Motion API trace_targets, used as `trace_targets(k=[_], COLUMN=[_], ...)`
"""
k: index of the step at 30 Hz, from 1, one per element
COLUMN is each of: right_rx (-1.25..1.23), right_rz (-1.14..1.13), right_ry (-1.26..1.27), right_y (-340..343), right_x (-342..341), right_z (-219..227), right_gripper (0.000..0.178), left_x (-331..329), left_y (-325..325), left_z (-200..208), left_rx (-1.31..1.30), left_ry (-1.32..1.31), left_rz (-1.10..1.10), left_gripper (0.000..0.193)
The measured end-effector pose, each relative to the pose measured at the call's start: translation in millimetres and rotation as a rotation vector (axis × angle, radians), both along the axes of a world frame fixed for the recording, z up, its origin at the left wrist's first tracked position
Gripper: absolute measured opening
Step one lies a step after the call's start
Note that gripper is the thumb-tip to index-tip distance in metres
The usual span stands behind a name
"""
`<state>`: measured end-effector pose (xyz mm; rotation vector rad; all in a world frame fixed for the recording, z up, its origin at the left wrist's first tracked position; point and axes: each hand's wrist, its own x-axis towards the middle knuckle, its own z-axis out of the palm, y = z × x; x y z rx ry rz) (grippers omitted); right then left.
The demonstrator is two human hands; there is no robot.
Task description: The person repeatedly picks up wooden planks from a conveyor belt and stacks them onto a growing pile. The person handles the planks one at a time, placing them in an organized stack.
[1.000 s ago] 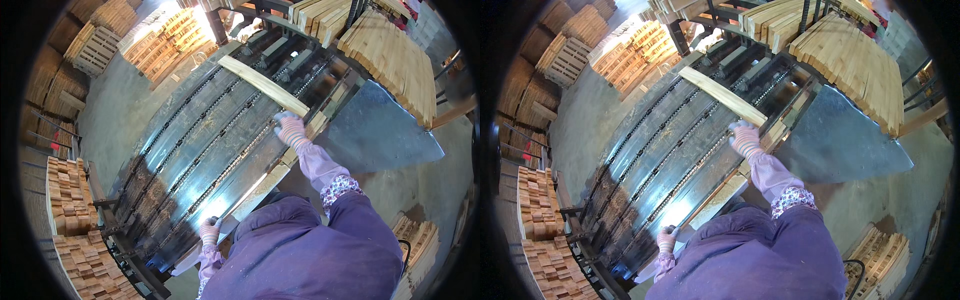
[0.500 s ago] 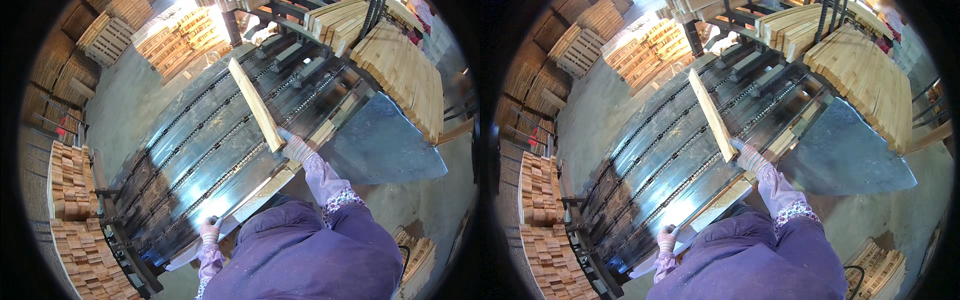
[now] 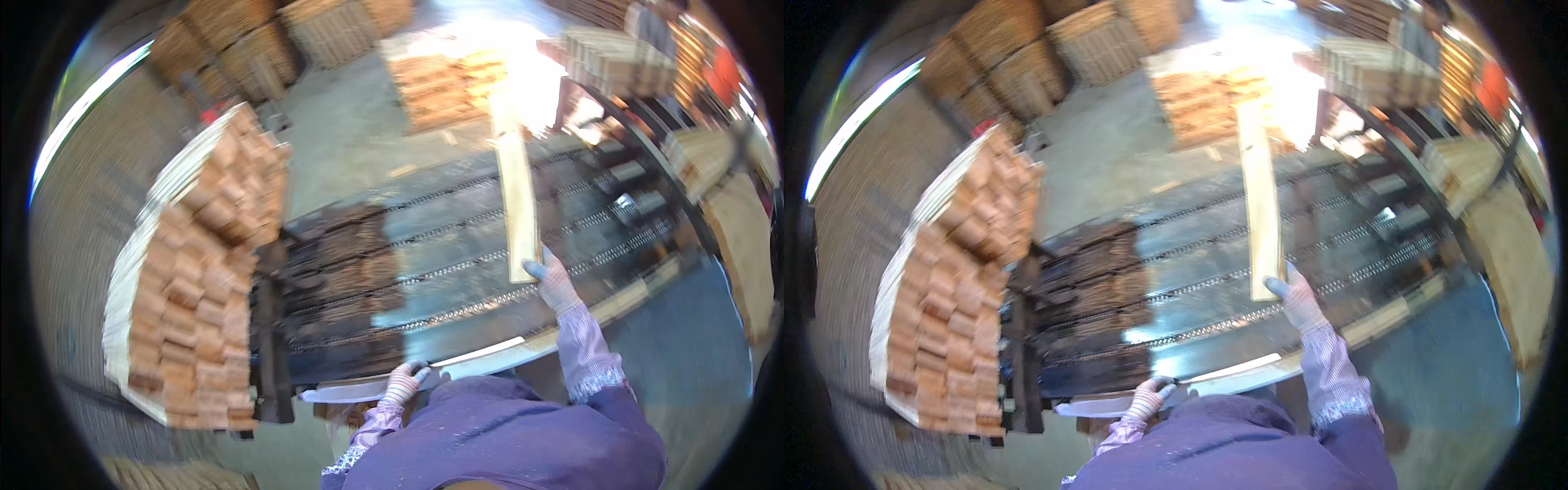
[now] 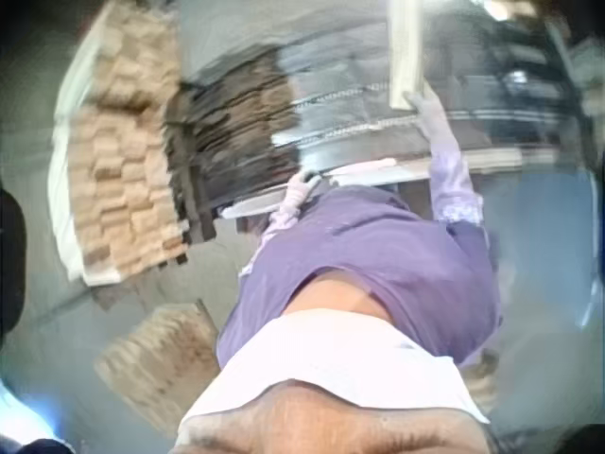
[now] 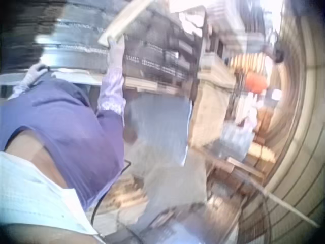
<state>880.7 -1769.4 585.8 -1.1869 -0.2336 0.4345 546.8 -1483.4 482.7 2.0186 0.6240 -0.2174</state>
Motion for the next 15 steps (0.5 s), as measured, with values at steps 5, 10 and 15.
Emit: trace_targets(k=[5, 10, 15], right_rx=[-0.093, -0.074, 0.066], right_rz=[0.108, 0.101, 0.065], right_ry=[-0.413, -0.839, -0.965], right_y=[106, 287, 447], right_x=[0, -53, -71], right_z=[94, 214, 282], right_gripper=[0.057, 0.059, 0.075], left_x=[-25, -63, -56], left_y=[34, 88, 84], left_z=[31, 2, -21], left_rx=[0.223, 0.437, 0.566], left_ry=[0.055, 0.118, -0.040], left_rz=[0.154, 0.268, 0.287], left_gripper=[0.030, 0.042, 0.043])
